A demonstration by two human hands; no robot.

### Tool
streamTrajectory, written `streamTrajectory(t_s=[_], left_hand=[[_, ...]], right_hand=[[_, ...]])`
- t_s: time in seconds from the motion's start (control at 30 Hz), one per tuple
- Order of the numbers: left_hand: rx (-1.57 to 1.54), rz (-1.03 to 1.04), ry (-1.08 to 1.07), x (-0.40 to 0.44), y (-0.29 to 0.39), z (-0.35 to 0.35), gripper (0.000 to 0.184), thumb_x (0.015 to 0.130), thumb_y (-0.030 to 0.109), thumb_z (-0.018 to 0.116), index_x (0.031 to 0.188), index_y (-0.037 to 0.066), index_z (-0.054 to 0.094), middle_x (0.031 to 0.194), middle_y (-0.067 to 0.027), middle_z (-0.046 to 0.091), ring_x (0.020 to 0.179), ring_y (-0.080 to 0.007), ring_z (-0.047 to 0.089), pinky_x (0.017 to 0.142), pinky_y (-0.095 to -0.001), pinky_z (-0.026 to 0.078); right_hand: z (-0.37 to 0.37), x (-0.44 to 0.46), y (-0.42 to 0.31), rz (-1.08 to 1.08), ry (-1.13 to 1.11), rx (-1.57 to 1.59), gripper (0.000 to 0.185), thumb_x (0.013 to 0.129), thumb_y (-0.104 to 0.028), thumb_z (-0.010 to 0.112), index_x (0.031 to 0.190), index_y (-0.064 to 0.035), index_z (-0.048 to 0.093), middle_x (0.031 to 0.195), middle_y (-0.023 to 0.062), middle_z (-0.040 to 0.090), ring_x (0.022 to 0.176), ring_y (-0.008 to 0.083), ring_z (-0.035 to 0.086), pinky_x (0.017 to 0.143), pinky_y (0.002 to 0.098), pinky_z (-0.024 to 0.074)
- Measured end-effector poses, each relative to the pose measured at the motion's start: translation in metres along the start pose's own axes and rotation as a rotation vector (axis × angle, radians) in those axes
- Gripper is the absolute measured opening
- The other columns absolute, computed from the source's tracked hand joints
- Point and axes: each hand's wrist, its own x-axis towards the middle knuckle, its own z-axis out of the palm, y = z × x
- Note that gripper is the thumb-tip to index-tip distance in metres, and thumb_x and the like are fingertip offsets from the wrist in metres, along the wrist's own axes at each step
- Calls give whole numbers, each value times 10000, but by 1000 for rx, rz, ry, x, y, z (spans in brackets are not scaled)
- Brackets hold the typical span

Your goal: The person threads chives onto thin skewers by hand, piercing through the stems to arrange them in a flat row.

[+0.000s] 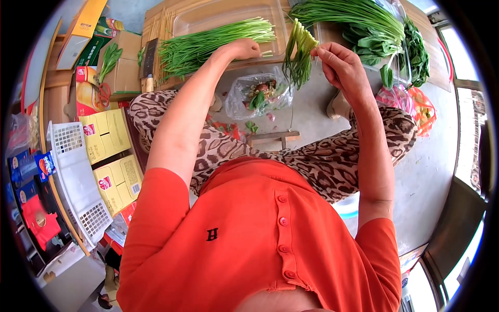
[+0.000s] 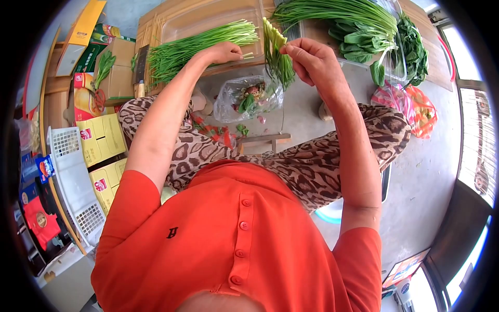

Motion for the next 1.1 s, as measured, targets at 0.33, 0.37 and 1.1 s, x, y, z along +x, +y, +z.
streamTrajectory(t_s=[0.33,0.37,1.1], left_hand=[[-87,-43,317,-30,31,-18,244,845,227,647,1013,51,634,783,-11,596,710,-91,527,637,-287,441],[-384,24,415,-37,41,-20,205,852,187,644,998,44,628,777,-2,589,695,-82,521,623,-272,446],[-1551,222,655,-138,112,-12,249,853,159,665,1052,13,633,779,-21,592,611,-127,523,543,-249,400]], right_hand=[[2,1,2,-2,-17,6,199,945,-213,536,962,-34,623,530,-71,399,435,11,319,392,177,210],[2,1,2,-8,-17,6,199,945,-213,536,962,-34,623,530,-71,399,435,11,319,392,177,210],[29,-19,-11,11,-200,145,179,945,-199,526,945,-55,633,525,-63,417,430,9,310,392,181,202]])
